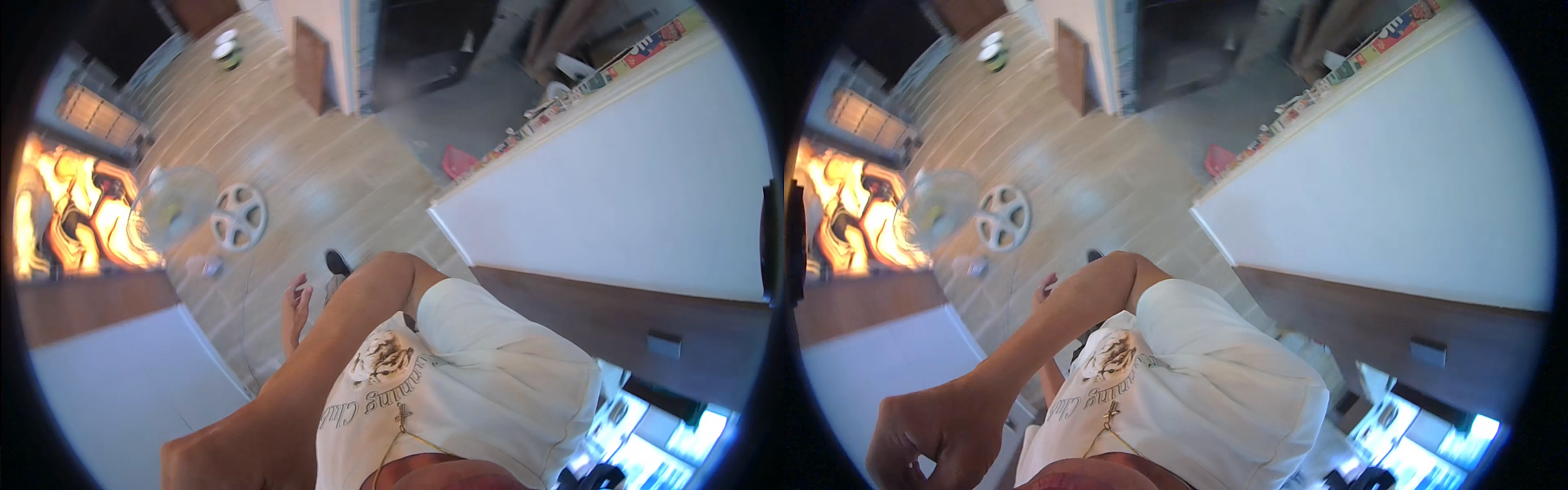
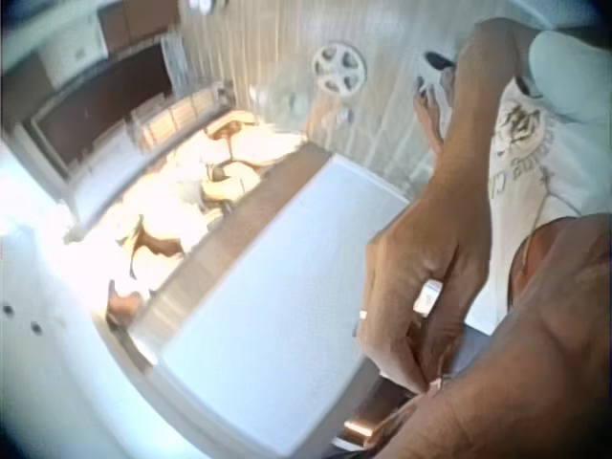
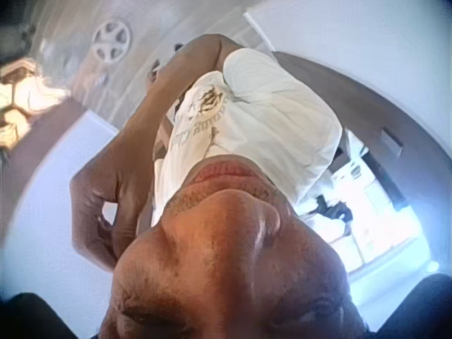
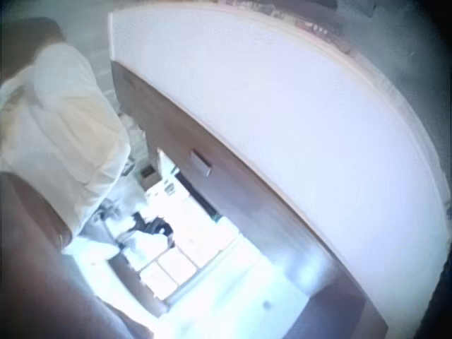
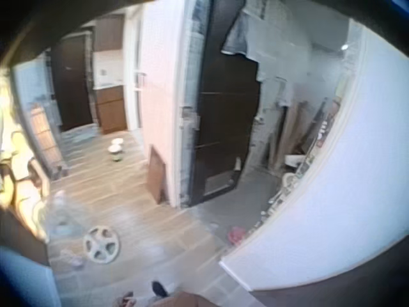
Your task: The person kneels on the floor and uses a trowel to scoop grout from a plastic sheet, then spreads it into the gaps between floor tiles. They use a sponge to wipe the surface and clean the tiles, then walk to a bathroom to rinse the sponge before returning to the floor to continue cleaning.
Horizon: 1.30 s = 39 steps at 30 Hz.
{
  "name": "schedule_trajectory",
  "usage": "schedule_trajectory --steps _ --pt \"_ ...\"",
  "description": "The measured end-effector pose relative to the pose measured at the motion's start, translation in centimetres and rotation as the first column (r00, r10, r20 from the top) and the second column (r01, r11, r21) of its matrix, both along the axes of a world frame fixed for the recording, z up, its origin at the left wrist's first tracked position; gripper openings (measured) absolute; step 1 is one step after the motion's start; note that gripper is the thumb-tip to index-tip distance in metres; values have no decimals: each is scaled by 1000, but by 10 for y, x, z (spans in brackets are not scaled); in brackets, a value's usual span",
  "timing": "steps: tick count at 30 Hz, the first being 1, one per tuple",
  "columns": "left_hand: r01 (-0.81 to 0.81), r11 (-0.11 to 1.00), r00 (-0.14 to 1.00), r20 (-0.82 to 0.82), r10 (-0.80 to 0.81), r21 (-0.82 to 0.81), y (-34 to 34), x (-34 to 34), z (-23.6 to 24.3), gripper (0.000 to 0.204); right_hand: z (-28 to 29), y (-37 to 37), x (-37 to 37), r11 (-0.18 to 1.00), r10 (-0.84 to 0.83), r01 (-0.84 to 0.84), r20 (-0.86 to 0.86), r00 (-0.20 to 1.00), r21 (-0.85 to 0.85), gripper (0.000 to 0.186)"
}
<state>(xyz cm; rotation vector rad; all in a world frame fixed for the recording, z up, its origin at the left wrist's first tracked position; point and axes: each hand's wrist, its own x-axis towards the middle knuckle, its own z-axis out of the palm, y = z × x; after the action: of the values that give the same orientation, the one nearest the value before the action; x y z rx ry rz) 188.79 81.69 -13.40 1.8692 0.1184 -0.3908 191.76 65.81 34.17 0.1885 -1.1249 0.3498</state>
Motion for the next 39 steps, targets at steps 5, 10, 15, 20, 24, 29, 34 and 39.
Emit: schedule_trajectory --steps 5,10,15,20,24,29,34,39 --pt "184 981 969 -180 -170 64 -29 156 30 41 -113 3 180 699 -423 538 334 842 -472 10" --pt "420 871 906 69 -417 -254 -21 362 53 40 -278 -51 315 -122 -506 461 454 733 -879 22" --pt "540 830 822 126 -556 136 -19 553 68 40 -331 -123 384 -493 -646 75 423 636 -867 26" --pt "508 832 833 121 -541 222 -6 689 97 40 -347 -119 519 -419 -786 -47 336 518 -907 29" --pt "452 890 887 69 -456 59 1 770 69 44 -347 -91 662 -602 -584 229 617 527 -765 36" --pt "309 951 951 -4 -309 -16 40 814 77 44 -372 -19 821 -612 -173 682 909 378 -400 47" --pt "321 947 943 -80 -322 -31 72 889 78 34 -344 33 908 -469 -137 708 836 532 -527 46" --pt "735 673 678 -92 -729 81 33 990 8 37 -471 -18 878 -795 -468 288 843 266 -533 45"
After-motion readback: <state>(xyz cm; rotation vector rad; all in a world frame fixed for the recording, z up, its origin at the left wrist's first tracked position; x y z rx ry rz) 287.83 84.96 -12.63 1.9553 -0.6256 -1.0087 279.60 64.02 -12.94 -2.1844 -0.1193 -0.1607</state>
